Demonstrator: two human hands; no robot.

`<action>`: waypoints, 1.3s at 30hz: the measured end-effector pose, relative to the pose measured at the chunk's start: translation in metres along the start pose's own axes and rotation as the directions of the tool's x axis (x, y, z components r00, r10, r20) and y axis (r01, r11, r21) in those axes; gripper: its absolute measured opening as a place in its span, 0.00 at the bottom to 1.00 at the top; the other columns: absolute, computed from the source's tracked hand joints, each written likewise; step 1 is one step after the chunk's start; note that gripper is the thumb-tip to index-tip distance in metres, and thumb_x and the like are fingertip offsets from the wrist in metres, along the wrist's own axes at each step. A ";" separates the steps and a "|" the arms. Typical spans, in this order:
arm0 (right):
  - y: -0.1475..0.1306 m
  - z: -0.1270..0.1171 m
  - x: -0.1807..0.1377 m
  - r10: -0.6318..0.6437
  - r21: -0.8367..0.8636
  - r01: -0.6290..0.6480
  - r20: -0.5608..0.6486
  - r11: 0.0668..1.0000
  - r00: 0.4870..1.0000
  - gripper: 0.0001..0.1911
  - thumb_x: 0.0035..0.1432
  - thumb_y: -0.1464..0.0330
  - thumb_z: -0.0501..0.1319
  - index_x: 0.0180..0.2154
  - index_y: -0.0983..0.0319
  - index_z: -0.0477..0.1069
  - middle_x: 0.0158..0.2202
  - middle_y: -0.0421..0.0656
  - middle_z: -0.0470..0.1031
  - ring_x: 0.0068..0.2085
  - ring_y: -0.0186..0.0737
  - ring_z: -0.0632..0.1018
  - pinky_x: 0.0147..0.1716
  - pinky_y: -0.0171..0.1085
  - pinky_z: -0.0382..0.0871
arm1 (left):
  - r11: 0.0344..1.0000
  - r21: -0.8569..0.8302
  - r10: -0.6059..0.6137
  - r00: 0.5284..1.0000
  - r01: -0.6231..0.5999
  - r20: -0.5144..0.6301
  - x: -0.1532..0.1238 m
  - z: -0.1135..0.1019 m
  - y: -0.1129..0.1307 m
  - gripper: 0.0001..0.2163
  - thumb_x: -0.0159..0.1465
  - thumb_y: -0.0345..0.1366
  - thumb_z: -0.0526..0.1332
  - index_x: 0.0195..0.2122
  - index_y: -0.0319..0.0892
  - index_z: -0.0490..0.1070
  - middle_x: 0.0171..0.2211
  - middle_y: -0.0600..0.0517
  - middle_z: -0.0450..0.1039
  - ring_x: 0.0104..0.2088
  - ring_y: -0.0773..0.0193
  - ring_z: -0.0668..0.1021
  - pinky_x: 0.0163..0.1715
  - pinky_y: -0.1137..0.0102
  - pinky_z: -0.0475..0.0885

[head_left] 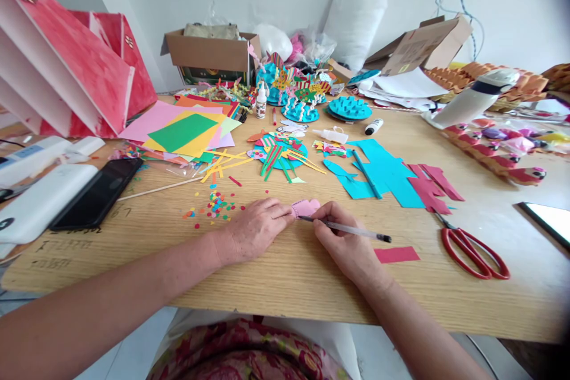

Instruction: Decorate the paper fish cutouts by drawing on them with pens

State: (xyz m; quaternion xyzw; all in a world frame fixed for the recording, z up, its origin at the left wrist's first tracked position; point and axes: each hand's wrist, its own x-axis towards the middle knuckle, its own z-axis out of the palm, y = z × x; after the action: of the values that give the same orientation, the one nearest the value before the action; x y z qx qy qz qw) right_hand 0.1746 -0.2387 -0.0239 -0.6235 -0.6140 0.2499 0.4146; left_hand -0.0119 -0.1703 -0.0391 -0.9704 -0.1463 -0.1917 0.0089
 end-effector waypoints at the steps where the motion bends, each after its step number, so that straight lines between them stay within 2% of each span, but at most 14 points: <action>1: 0.000 0.000 0.000 -0.001 -0.003 0.001 0.003 1.000 1.000 0.03 0.49 0.71 0.53 0.26 0.59 0.63 0.21 0.35 0.66 0.23 0.33 0.66 0.21 0.32 0.56 | 1.000 0.000 -0.001 1.000 0.001 0.005 0.000 0.000 0.000 0.13 0.65 0.25 0.50 0.49 0.34 0.66 0.47 0.45 0.70 0.46 0.59 0.70 0.49 0.65 0.67; 16: -0.001 0.000 0.000 0.002 -0.036 -0.003 -0.032 0.999 0.999 0.03 0.47 0.71 0.53 0.24 0.59 0.63 0.19 0.35 0.65 0.21 0.32 0.65 0.21 0.32 0.56 | 1.000 -0.029 -0.008 1.000 0.009 0.020 0.001 -0.002 0.000 0.13 0.65 0.25 0.50 0.49 0.32 0.67 0.47 0.45 0.70 0.45 0.58 0.69 0.48 0.63 0.68; 24: -0.001 -0.002 0.000 0.019 -0.033 -0.020 -0.027 0.999 0.999 0.03 0.47 0.70 0.53 0.23 0.59 0.62 0.18 0.35 0.64 0.21 0.32 0.64 0.20 0.32 0.56 | 0.999 -0.040 -0.016 0.998 0.019 0.059 0.001 -0.002 0.000 0.14 0.65 0.25 0.50 0.50 0.33 0.66 0.47 0.46 0.69 0.46 0.59 0.69 0.49 0.64 0.67; 39: -0.003 -0.003 0.000 0.025 0.005 -0.025 -0.004 1.000 1.000 0.02 0.46 0.70 0.53 0.23 0.59 0.62 0.19 0.35 0.64 0.21 0.32 0.64 0.20 0.31 0.55 | 1.000 -0.019 -0.021 0.999 0.022 0.049 0.001 -0.002 0.000 0.12 0.65 0.26 0.52 0.49 0.34 0.67 0.47 0.45 0.70 0.46 0.59 0.69 0.48 0.64 0.68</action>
State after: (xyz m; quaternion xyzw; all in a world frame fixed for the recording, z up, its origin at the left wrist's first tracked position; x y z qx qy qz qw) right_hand 0.1756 -0.2395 -0.0201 -0.6305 -0.6050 0.2552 0.4140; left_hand -0.0115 -0.1703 -0.0368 -0.9733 -0.1549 -0.1692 -0.0062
